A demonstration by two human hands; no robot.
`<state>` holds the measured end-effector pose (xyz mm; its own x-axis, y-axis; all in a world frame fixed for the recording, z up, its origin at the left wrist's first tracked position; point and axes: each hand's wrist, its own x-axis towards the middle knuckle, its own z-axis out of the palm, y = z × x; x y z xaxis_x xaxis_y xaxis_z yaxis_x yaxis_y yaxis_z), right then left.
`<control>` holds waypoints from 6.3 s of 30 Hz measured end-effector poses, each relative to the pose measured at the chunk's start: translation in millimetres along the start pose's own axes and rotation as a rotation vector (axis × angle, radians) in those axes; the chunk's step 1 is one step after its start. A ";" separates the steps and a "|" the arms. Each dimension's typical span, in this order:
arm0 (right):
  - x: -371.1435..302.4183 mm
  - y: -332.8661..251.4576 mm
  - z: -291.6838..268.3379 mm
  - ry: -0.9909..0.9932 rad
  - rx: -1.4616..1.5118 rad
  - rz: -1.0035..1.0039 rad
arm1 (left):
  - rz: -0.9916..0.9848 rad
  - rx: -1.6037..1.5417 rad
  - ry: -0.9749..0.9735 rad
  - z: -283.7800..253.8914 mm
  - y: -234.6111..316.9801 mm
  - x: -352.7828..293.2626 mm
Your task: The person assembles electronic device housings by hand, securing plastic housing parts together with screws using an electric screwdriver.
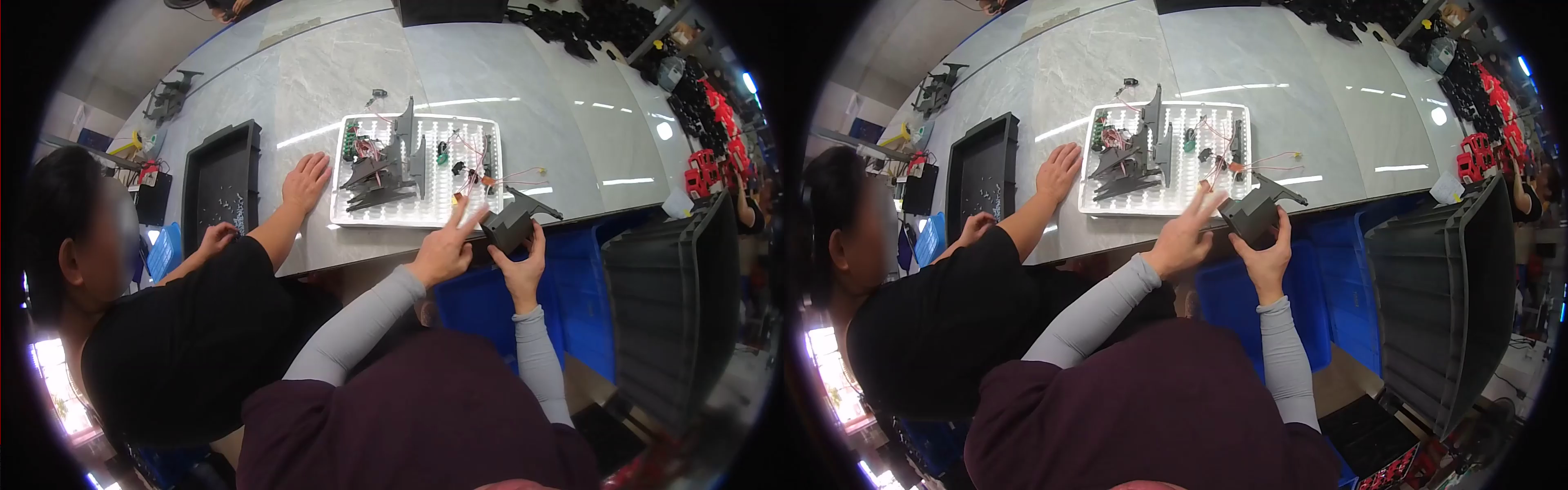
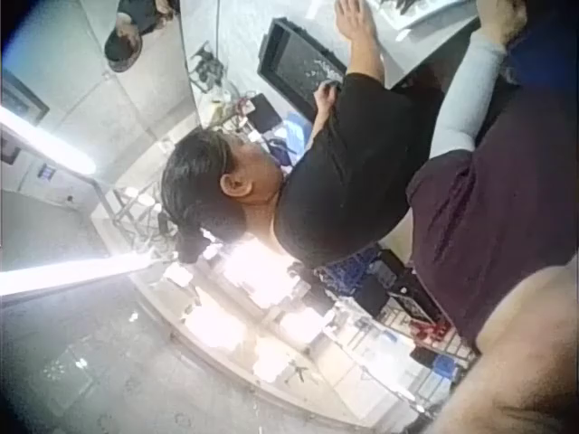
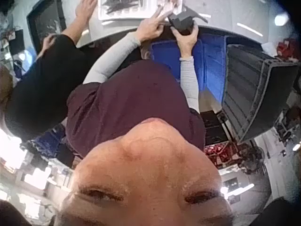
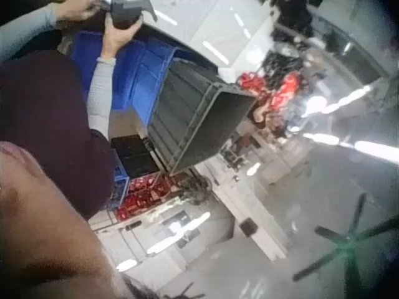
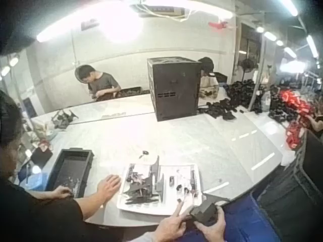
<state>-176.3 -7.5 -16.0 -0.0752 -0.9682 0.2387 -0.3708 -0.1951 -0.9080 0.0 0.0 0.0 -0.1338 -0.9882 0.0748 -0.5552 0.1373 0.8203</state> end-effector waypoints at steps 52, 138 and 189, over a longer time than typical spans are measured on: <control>38.8 -13.3 16.4 0.008 0.341 -0.018 | 0.030 -0.072 0.020 8.1 -9.7 -27.3; 6.2 -55.6 18.0 0.017 -0.454 -0.437 | -0.538 -1.391 0.032 4.9 -9.2 -9.7; 8.5 -27.0 27.0 -0.061 0.330 0.121 | -0.471 -1.351 0.035 9.0 -12.2 -2.1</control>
<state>-142.0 -14.7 1.3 -0.0414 -0.9930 0.1106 -0.0427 -0.1089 -0.9931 -0.4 1.0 -15.2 -0.1291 -0.9263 -0.3539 0.6542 -0.3478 0.6716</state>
